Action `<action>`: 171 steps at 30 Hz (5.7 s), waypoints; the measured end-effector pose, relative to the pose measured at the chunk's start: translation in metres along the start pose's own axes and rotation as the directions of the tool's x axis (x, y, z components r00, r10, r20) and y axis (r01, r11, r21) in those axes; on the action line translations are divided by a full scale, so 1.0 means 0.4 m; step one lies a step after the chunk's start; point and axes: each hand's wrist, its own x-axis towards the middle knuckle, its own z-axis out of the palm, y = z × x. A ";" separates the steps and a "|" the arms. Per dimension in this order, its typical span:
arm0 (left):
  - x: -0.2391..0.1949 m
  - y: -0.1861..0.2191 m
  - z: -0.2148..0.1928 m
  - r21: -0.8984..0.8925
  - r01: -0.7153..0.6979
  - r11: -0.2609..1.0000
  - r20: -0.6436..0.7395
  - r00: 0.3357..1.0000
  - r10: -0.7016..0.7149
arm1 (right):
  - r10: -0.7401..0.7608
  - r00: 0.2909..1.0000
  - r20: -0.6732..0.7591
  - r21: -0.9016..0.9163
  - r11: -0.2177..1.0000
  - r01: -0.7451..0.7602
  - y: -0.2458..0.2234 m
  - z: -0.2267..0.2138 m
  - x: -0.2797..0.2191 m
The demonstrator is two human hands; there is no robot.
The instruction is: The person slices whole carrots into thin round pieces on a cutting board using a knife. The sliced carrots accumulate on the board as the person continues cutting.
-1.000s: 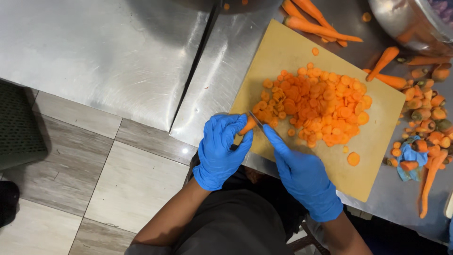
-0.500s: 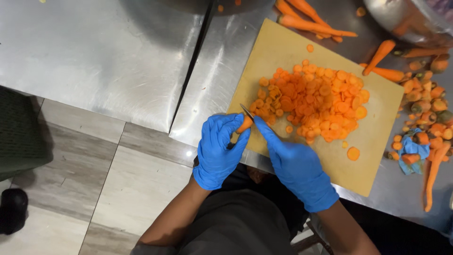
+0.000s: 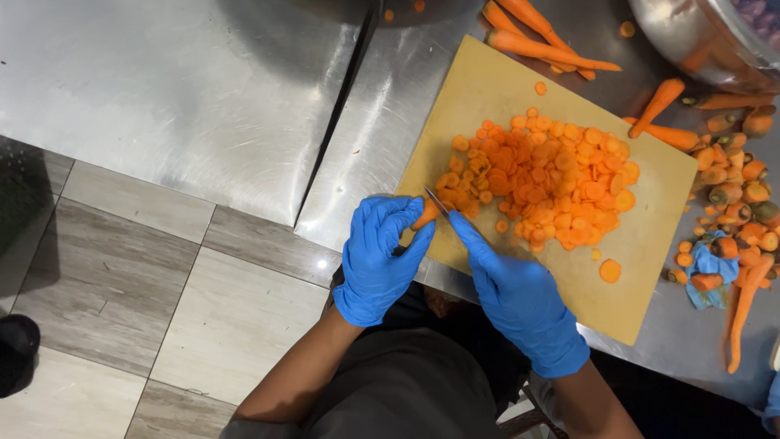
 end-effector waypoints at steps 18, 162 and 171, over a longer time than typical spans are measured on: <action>0.002 0.006 -0.017 -0.016 -0.008 1.000 0.047 0.999 0.009 | 0.123 0.978 0.166 -0.059 0.992 -0.115 -0.010 0.004 0.027; -0.026 -0.015 0.002 -0.010 -0.015 1.000 -0.036 0.999 0.015 | -0.070 0.996 0.050 -0.269 0.960 0.081 -0.017 0.035 0.029; -0.029 -0.016 0.001 -0.015 -0.023 1.000 -0.060 0.998 0.022 | -0.086 0.995 -0.050 0.008 0.996 0.087 -0.016 0.018 -0.004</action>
